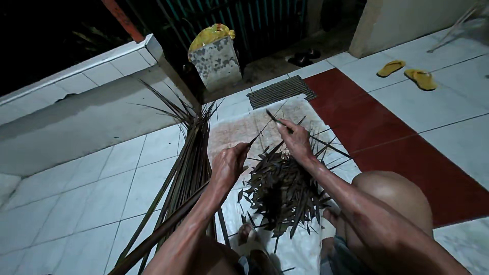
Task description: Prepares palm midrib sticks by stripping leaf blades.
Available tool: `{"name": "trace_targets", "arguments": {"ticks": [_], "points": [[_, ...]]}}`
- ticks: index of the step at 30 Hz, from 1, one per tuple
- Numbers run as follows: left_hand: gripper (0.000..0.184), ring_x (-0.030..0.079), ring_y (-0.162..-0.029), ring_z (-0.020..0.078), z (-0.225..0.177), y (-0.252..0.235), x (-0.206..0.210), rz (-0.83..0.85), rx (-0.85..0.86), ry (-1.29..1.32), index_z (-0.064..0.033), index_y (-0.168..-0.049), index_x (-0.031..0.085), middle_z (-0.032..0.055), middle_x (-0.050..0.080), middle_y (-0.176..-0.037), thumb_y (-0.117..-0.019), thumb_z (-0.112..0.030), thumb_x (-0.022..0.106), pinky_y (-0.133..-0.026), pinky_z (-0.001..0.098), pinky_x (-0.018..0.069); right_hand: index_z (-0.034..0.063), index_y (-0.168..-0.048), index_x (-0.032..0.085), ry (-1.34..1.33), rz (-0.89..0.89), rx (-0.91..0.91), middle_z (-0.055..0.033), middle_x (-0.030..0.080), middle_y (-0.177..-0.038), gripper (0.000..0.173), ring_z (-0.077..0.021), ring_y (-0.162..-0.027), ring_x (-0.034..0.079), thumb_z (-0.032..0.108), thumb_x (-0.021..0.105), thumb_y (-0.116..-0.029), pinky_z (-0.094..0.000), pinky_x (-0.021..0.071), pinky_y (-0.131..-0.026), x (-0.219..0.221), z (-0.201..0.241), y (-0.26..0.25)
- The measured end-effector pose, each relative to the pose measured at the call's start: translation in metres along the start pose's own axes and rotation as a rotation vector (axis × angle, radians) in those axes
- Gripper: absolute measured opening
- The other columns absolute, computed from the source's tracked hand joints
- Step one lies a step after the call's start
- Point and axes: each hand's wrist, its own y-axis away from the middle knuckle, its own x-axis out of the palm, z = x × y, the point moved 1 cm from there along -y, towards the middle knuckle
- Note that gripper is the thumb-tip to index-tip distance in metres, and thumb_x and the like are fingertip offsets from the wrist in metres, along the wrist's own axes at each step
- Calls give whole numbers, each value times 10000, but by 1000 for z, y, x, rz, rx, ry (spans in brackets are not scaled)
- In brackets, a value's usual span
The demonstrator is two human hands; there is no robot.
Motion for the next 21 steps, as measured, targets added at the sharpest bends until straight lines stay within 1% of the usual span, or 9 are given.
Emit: {"name": "trace_targets", "arguments": {"ticks": [2, 4, 7, 10, 12, 13, 15, 18, 21], "points": [[273, 667, -705, 211, 3, 1, -1, -16, 2, 19, -225, -1227, 733, 48, 705, -800, -1080, -333, 530, -688, 456, 549, 179, -1332, 662, -51, -65, -20, -87, 614, -755, 397, -230, -563, 528, 439, 502, -1077, -445, 465, -535, -3, -4, -8], [276, 660, -687, 193, 7, 3, -2, -20, 8, 52, -221, -1224, 734, 41, 702, -792, -1080, -338, 530, -684, 447, 553, 138, -1336, 629, -116, -71, -31, -79, 593, -746, 408, -201, -551, 510, 427, 487, -1085, -398, 457, -513, -8, -7, -15], [293, 644, -661, 160, 9, 4, -3, 13, 12, 101, -226, -1229, 726, 20, 687, -773, -1085, -364, 512, -679, 413, 553, 95, -1343, 627, -290, -70, 25, -36, 591, -793, 435, -140, -603, 511, 414, 489, -1082, -333, 459, -552, -14, -16, -37], [306, 637, -645, 135, 7, 8, -5, 27, 40, 150, -215, -1219, 732, 3, 683, -763, -1083, -379, 513, -670, 378, 563, 130, -1274, 646, -370, -65, 84, -16, 546, -772, 455, -113, -543, 434, 498, 601, -1011, -297, 392, -490, -20, -20, -48], [322, 645, -648, 139, 6, 10, -6, 44, 38, 162, -207, -1223, 735, 4, 688, -763, -1082, -390, 512, -674, 386, 568, 141, -1357, 625, -365, -43, 100, -53, 613, -887, 472, -125, -601, 473, 428, 667, -985, -313, 417, -525, -25, -20, -50], [324, 648, -651, 140, 6, 11, -6, 53, 38, 164, -204, -1224, 735, 6, 691, -766, -1082, -389, 511, -679, 388, 569, 148, -1380, 610, -365, -34, 93, -59, 619, -910, 472, -126, -609, 476, 392, 678, -982, -313, 418, -528, -26, -21, -52], [324, 641, -652, 133, 7, 13, -7, 67, 38, 166, -205, -1222, 733, 4, 686, -768, -1084, -391, 506, -678, 379, 563, 153, -1378, 615, -399, -3, 61, -34, 602, -846, 435, -94, -544, 428, 339, 676, -989, -269, 366, -470, -26, -22, -53], [332, 633, -645, 121, 8, 15, -7, 83, 52, 191, -203, -1216, 735, -2, 684, -767, -1083, -404, 507, -670, 363, 561, 122, -1289, 675, -456, 85, 20, -1, 571, -762, 322, -70, -494, 372, 292, 645, -1017, -237, 317, -440, -24, -20, -54], [331, 620, -631, 110, 7, 15, -8, 84, 62, 207, -212, -1212, 738, -14, 677, -754, -1082, -411, 507, -657, 351, 552, 86, -1142, 702, -447, 31, -15, 4, 547, -715, 259, -74, -492, 388, 306, 643, -1020, -239, 334, -446, -21, -21, -54]]}}
